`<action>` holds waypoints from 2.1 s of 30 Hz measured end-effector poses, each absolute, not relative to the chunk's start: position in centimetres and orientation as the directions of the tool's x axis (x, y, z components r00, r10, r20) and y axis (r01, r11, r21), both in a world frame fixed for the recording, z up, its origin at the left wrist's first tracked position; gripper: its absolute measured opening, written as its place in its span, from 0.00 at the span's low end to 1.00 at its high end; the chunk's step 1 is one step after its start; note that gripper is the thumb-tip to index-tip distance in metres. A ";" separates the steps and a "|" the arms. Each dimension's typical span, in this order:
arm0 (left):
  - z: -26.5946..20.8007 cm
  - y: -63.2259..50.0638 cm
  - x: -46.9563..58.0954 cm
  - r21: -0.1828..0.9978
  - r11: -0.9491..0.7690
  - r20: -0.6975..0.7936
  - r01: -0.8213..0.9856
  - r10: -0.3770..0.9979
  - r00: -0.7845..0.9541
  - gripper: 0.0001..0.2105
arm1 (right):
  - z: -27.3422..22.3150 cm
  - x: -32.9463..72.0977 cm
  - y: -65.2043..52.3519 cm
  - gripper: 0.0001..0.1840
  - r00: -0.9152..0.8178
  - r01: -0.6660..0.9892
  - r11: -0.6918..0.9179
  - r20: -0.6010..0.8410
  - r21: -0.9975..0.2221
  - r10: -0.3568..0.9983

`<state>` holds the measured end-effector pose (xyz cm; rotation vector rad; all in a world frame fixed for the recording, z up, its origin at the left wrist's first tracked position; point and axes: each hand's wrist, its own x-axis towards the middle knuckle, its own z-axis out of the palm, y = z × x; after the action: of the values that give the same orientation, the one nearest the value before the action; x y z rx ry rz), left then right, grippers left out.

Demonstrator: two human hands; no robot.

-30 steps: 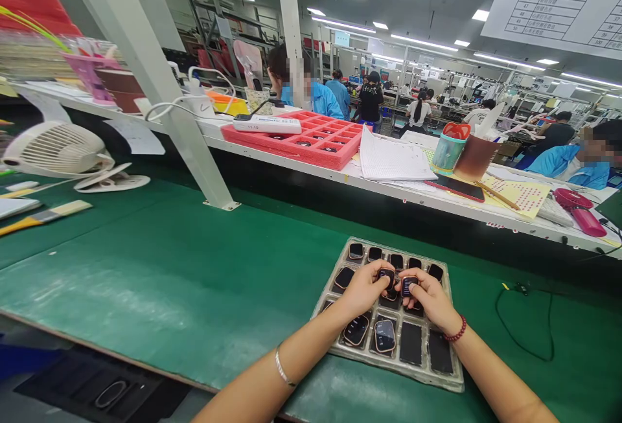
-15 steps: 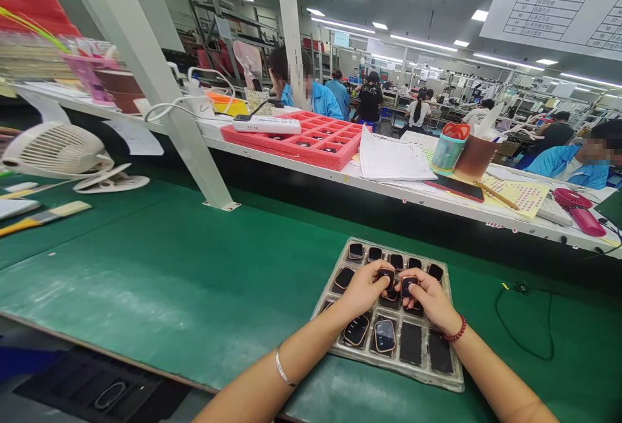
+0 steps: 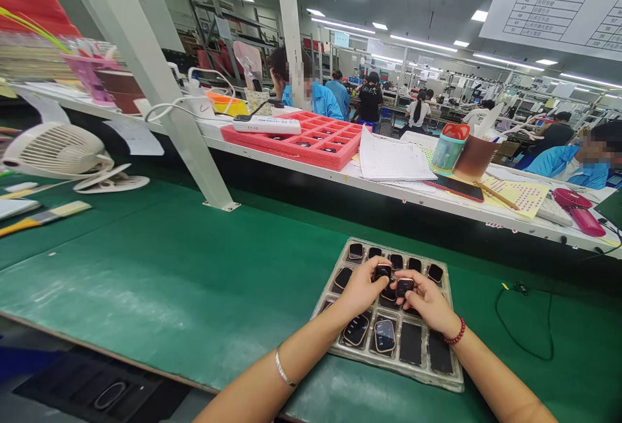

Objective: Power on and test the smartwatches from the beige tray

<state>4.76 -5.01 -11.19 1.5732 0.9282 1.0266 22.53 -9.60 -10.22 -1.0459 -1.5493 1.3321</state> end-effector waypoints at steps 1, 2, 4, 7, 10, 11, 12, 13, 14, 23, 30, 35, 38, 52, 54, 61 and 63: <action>-11.2 -5.0 4.8 0.976 -0.205 0.167 0.076 0.923 0.346 0.13 | -10.2 22.6 -9.6 0.18 -0.313 0.075 0.095 0.067 -0.993 0.947; -11.2 -5.0 4.8 0.977 -0.201 0.163 0.076 0.923 0.349 0.13 | -10.3 22.6 -9.5 0.18 -0.305 0.073 0.097 0.070 -0.993 0.950; -11.2 -5.1 4.8 0.978 -0.195 0.156 0.078 0.923 0.352 0.14 | -10.3 22.7 -9.4 0.18 -0.287 0.065 0.104 0.082 -0.992 0.954; -11.1 -5.2 4.8 0.975 -0.201 0.159 0.090 0.925 0.346 0.15 | -10.3 22.7 -9.3 0.19 -0.278 0.064 0.117 0.095 -0.991 0.956; -11.0 -5.2 4.8 0.974 -0.207 0.163 0.097 0.926 0.342 0.17 | -10.3 22.6 -9.5 0.20 -0.290 0.090 0.114 0.083 -0.989 0.953; -11.0 -5.2 4.8 0.974 -0.207 0.165 0.093 0.926 0.340 0.18 | -10.3 22.6 -9.6 0.21 -0.295 0.096 0.114 0.081 -0.989 0.952; -11.0 -5.2 4.8 0.974 -0.207 0.166 0.089 0.926 0.340 0.19 | -10.3 22.6 -9.6 0.21 -0.297 0.097 0.116 0.082 -0.988 0.951; -11.0 -5.2 4.8 0.975 -0.207 0.167 0.083 0.925 0.342 0.20 | -10.3 22.6 -9.6 0.20 -0.295 0.095 0.119 0.087 -0.988 0.952; -10.9 -5.2 4.8 0.975 -0.207 0.168 0.079 0.923 0.345 0.20 | -10.3 22.6 -9.5 0.19 -0.287 0.090 0.123 0.092 -0.988 0.954; -10.8 -5.3 4.8 0.979 -0.192 0.159 0.068 0.930 0.333 0.14 | -10.1 22.6 -9.6 0.21 -0.276 0.102 0.127 0.094 -0.987 0.956; -10.8 -5.4 4.7 0.964 -0.248 0.201 0.101 0.920 0.336 0.18 | -10.2 22.6 -9.5 0.19 -0.247 0.112 0.138 0.107 -0.984 0.963; -10.1 -5.7 4.7 0.949 -0.279 0.217 0.149 0.917 0.335 0.17 | -10.3 22.7 -9.5 0.20 -0.256 0.110 0.130 0.098 -0.985 0.962; -9.9 -5.8 4.6 0.940 -0.305 0.240 0.155 0.911 0.336 0.16 | -10.3 22.7 -9.5 0.20 -0.252 0.116 0.129 0.096 -0.985 0.963; -10.1 -5.7 4.7 0.929 -0.325 0.251 0.176 0.905 0.342 0.19 | -10.2 22.6 -9.5 0.19 -0.259 0.113 0.140 0.107 -0.984 0.960; -10.1 -5.7 4.6 0.929 -0.329 0.256 0.172 0.904 0.344 0.17 | -10.2 22.6 -9.4 0.19 -0.258 0.113 0.142 0.109 -0.983 0.960; -10.3 -5.7 4.7 0.924 -0.336 0.257 0.183 0.899 0.354 0.16 | -10.5 22.7 -9.4 0.17 -0.251 0.111 0.123 0.092 -0.986 0.963; -10.3 -5.7 4.7 0.921 -0.339 0.257 0.192 0.900 0.353 0.16 | -10.6 22.7 -9.3 0.17 -0.255 0.112 0.120 0.088 -0.986 0.963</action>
<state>4.68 -5.73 -10.26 1.7616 0.9693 1.0406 22.73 -9.33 -10.56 -1.0922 -1.5378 1.2476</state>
